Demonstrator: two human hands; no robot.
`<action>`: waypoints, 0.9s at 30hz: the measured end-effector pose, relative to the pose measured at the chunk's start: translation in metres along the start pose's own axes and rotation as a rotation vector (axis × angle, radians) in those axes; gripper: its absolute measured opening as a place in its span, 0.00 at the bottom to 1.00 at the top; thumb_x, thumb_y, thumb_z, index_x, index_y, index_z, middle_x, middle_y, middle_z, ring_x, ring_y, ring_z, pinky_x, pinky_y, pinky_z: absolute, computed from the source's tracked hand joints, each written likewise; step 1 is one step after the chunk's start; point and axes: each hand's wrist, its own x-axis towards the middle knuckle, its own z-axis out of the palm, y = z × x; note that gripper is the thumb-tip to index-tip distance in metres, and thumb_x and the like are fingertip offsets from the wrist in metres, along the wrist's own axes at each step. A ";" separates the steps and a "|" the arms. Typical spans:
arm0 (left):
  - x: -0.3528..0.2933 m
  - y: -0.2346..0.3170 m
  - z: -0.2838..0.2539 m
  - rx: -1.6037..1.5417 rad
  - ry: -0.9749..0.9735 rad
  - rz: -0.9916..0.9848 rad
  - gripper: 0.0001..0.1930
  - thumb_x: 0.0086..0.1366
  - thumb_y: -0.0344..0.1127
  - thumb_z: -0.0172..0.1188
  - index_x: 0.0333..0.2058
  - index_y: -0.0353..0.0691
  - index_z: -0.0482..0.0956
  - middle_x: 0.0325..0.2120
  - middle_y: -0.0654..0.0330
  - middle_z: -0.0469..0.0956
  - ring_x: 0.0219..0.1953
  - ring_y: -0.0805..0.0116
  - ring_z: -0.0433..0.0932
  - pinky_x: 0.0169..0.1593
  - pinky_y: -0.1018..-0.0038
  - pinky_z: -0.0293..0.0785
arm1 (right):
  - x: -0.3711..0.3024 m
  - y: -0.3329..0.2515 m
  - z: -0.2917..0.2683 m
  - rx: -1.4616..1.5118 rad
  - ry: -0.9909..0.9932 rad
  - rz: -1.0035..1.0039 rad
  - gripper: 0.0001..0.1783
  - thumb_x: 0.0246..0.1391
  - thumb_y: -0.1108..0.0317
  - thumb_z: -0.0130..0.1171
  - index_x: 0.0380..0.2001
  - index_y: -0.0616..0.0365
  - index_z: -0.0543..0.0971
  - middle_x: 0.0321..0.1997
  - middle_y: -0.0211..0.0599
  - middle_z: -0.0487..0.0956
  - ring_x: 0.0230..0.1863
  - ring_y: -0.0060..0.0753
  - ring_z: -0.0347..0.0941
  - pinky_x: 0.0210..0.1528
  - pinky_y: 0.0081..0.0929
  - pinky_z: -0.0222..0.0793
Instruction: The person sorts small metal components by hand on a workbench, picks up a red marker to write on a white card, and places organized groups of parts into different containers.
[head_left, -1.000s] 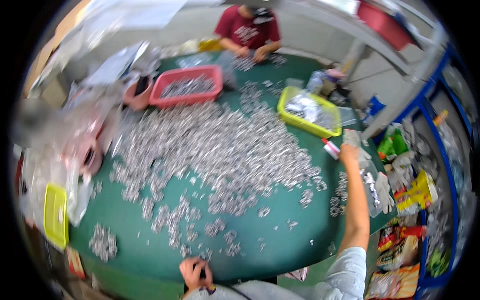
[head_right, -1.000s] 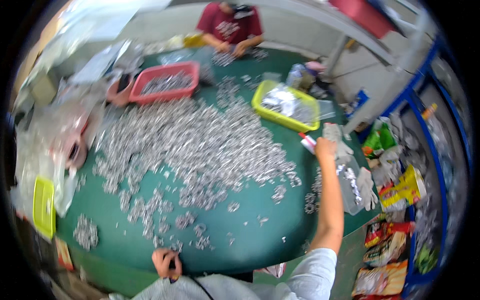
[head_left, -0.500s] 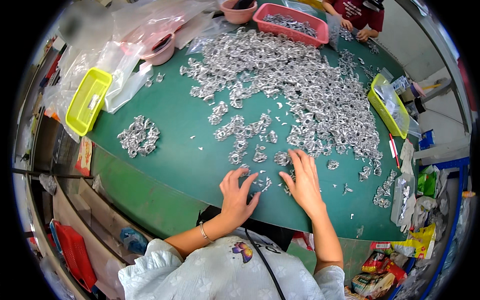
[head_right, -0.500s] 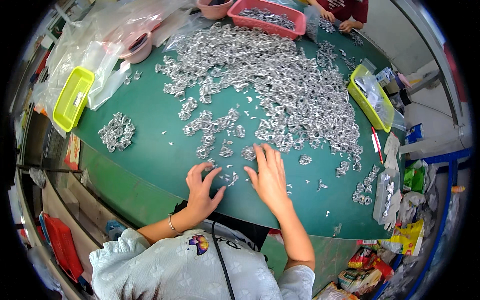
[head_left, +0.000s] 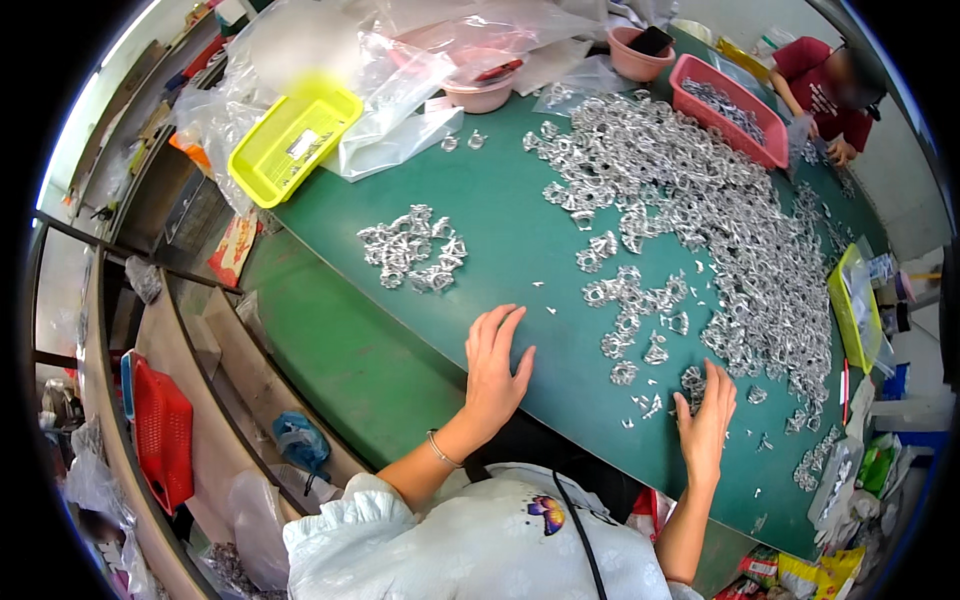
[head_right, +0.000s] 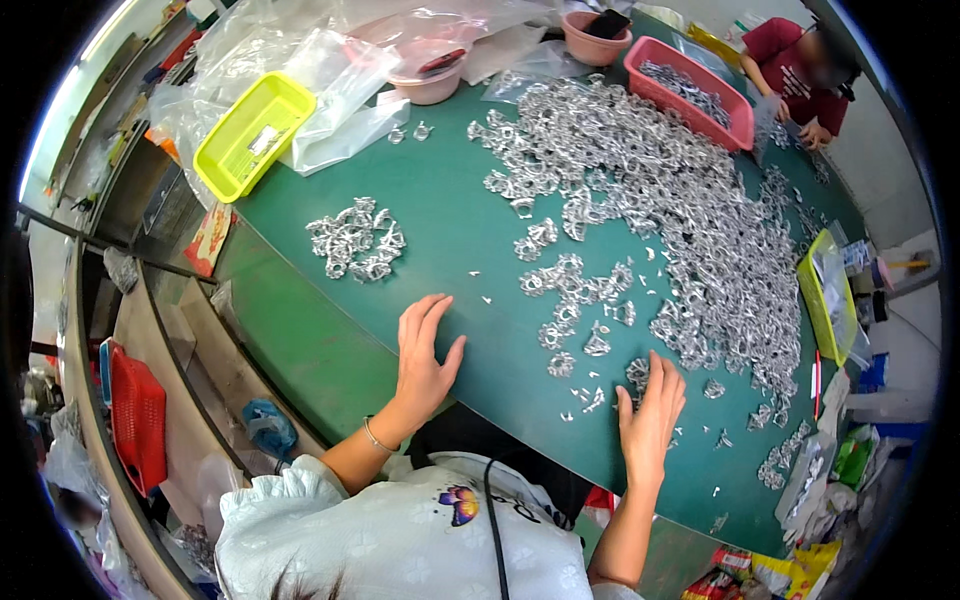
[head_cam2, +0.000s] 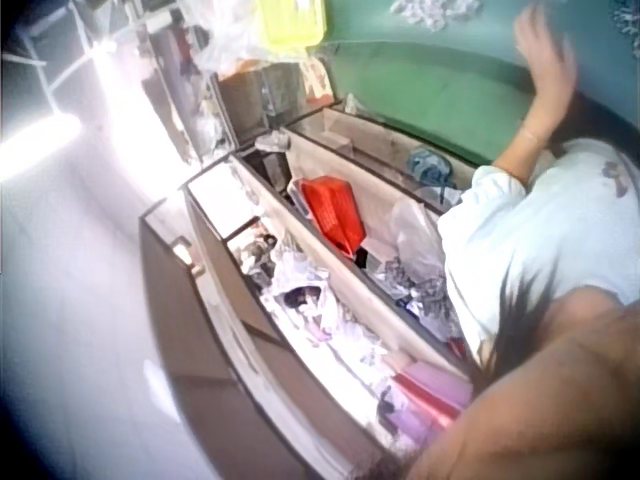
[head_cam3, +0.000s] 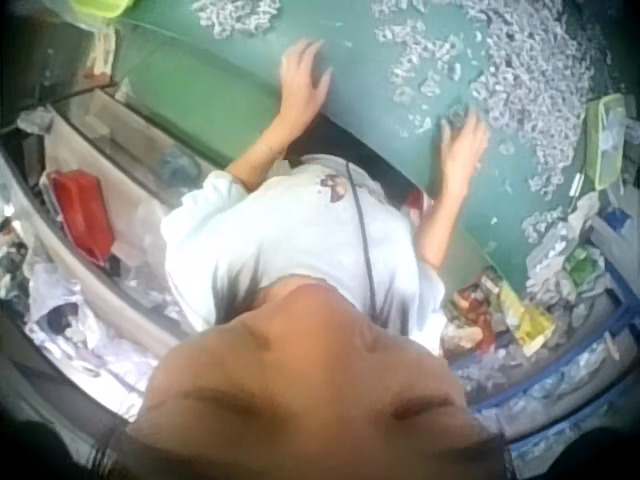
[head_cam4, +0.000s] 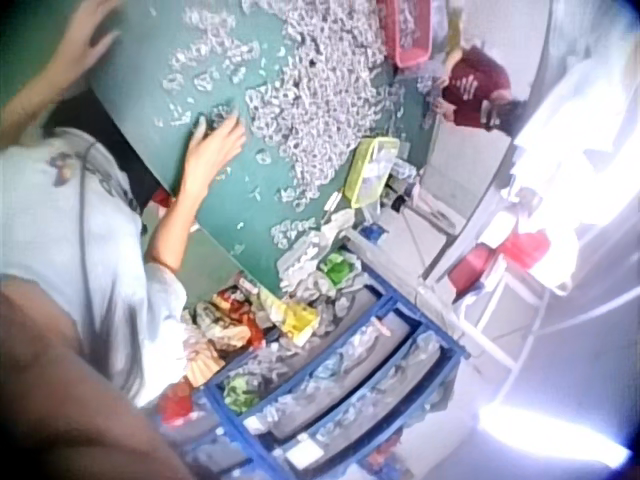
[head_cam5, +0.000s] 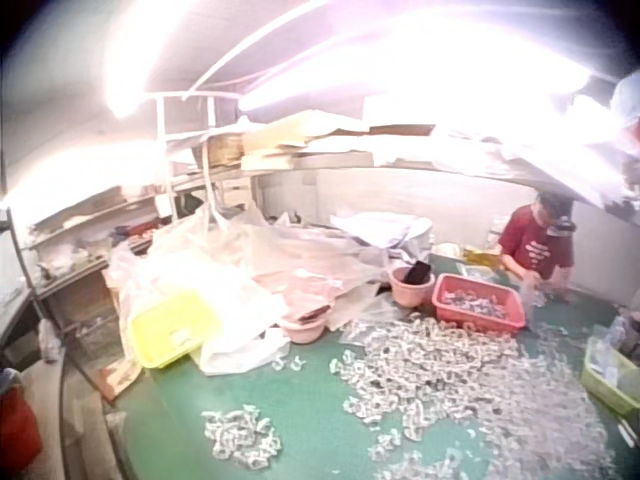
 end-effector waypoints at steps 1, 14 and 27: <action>0.002 -0.004 -0.002 -0.028 -0.018 0.020 0.28 0.49 0.24 0.60 0.52 0.37 0.64 0.50 0.52 0.64 0.53 0.51 0.61 0.53 0.62 0.59 | 0.004 -0.007 0.006 0.000 0.022 -0.050 0.36 0.38 0.73 0.64 0.54 0.59 0.63 0.55 0.45 0.64 0.57 0.47 0.57 0.57 0.41 0.51; -0.008 0.054 0.034 -0.326 -0.299 0.103 0.27 0.49 0.23 0.62 0.50 0.37 0.66 0.50 0.53 0.64 0.51 0.56 0.65 0.52 0.67 0.64 | 0.017 -0.035 0.035 0.892 0.154 0.121 0.15 0.52 0.70 0.56 0.43 0.63 0.72 0.42 0.43 0.75 0.43 0.37 0.73 0.45 0.33 0.69; 0.001 0.068 0.019 -1.076 -0.633 -0.181 0.16 0.54 0.24 0.60 0.43 0.31 0.74 0.41 0.56 0.71 0.42 0.69 0.72 0.45 0.74 0.70 | -0.028 -0.065 -0.002 1.715 -0.232 0.312 0.12 0.59 0.68 0.48 0.42 0.64 0.67 0.32 0.40 0.76 0.27 0.25 0.73 0.18 0.14 0.64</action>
